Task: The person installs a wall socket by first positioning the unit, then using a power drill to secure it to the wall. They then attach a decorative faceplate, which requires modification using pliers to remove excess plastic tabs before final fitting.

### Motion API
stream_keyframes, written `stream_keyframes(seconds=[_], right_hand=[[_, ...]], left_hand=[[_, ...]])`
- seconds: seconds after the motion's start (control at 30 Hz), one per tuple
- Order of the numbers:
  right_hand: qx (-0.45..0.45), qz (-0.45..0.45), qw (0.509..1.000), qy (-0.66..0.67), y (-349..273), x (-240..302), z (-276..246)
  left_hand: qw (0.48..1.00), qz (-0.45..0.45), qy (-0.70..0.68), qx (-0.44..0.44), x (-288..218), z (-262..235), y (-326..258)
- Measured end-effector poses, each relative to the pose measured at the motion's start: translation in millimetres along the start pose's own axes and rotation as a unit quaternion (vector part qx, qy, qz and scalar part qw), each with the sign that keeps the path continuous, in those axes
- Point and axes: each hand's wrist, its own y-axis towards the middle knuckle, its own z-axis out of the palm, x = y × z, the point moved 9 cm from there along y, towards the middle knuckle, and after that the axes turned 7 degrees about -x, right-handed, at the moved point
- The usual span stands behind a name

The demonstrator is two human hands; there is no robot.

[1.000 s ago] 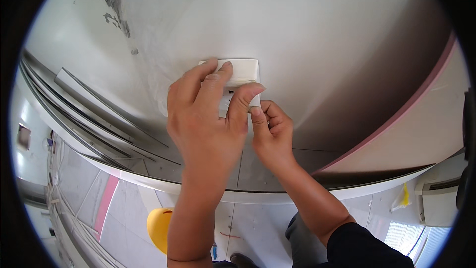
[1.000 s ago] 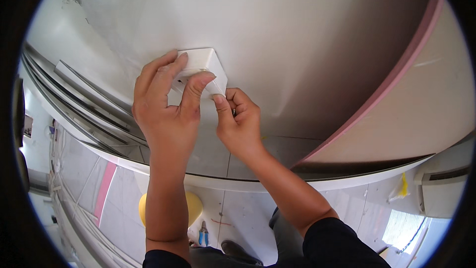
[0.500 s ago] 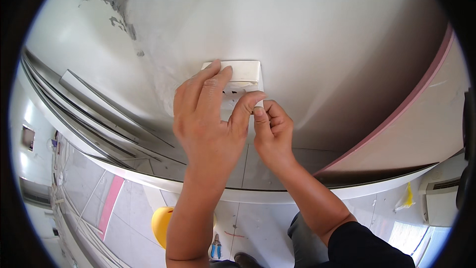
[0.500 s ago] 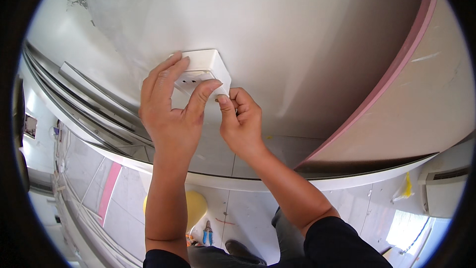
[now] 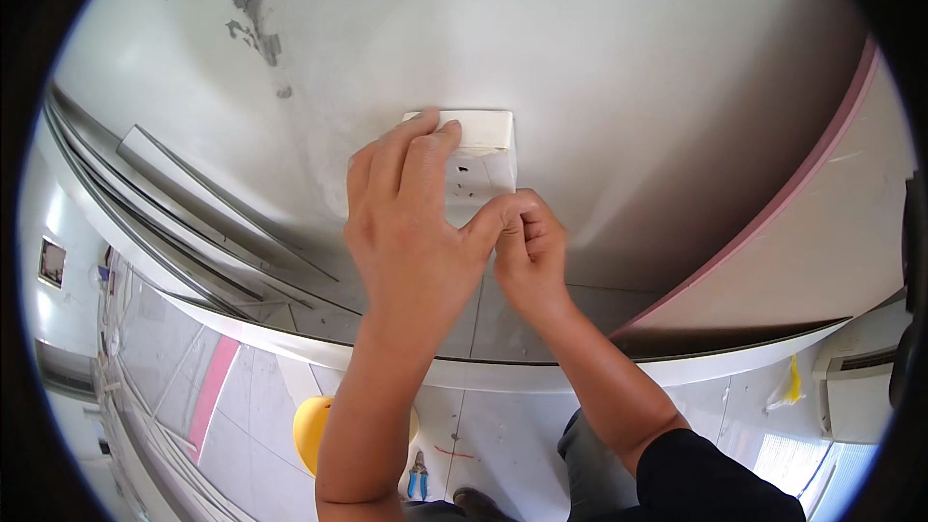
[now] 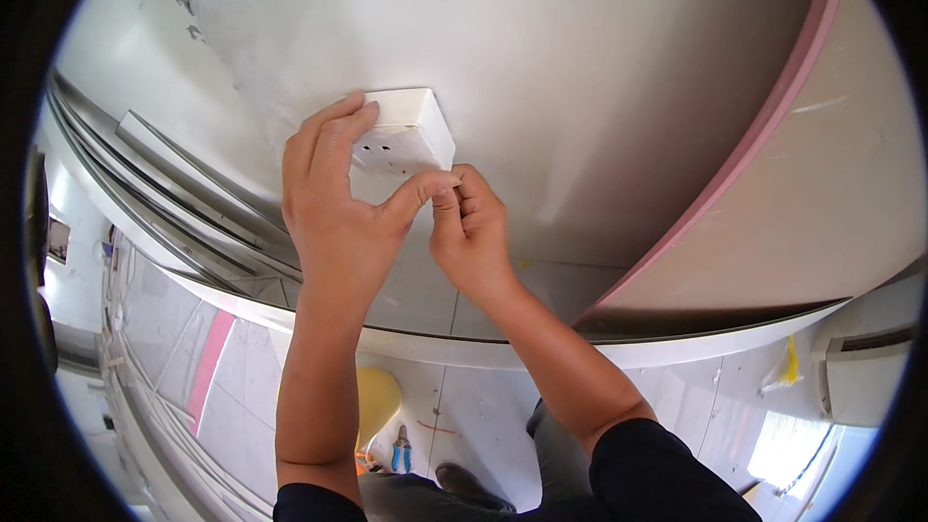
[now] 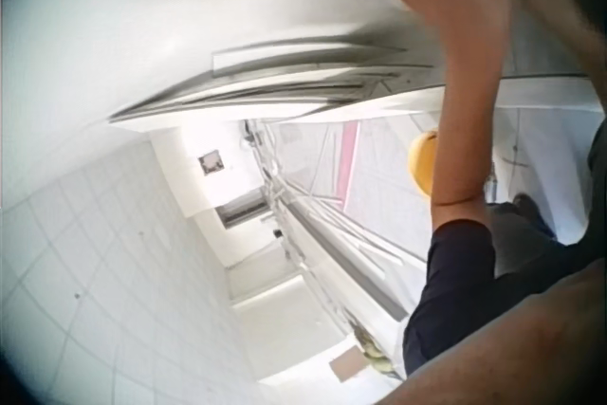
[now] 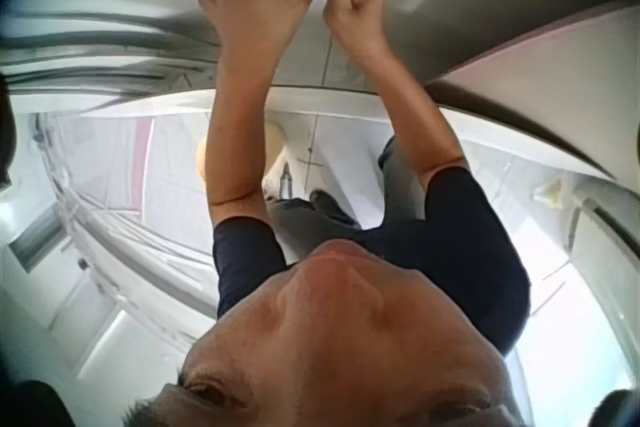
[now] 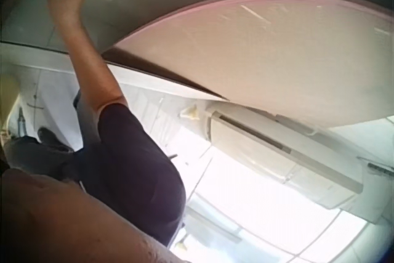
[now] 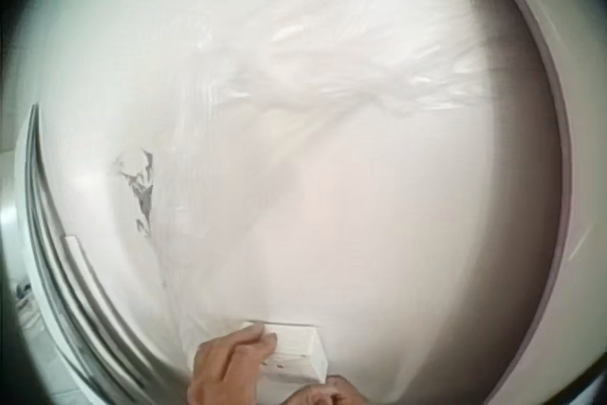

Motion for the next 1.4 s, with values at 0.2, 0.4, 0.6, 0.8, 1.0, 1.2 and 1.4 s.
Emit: stream_keyframes(seconds=[0.2, 0.4, 0.6, 0.8, 1.0, 1.2, 1.4], right_hand=[[-0.003, 0.008, 0.999, -0.031, 2.2, 5.2, 6.8], [-0.002, 0.046, 0.999, -0.027, 0.8, -0.7, 1.4], [0.003, 0.059, 0.998, -0.028, 2.1, -0.9, -0.2], [0.027, 0.077, 0.996, -0.030, 0.6, 0.0, -0.7], [0.009, 0.077, 0.997, -0.023, 5.3, 1.2, -6.1], [0.031, 0.070, 0.997, -0.033, 4.4, 3.5, 2.0], [0.007, 0.070, 0.997, -0.032, 8.7, 3.5, -7.4]], left_hand=[[1.000, -0.010, -0.001, -0.024, 8.8, -1.1, -4.2], [0.981, -0.068, -0.183, 0.024, 50.7, -15.1, 8.4], [0.948, -0.131, -0.241, 0.164, 79.6, 2.5, 14.8], [0.935, -0.154, -0.258, 0.190, 82.5, 6.8, 22.3], [0.936, -0.129, -0.255, 0.208, 72.5, 6.4, 26.6], [0.931, -0.156, -0.270, 0.189, 82.5, 10.3, 24.0], [0.937, -0.128, -0.245, 0.214, 77.6, 12.1, 23.8]])
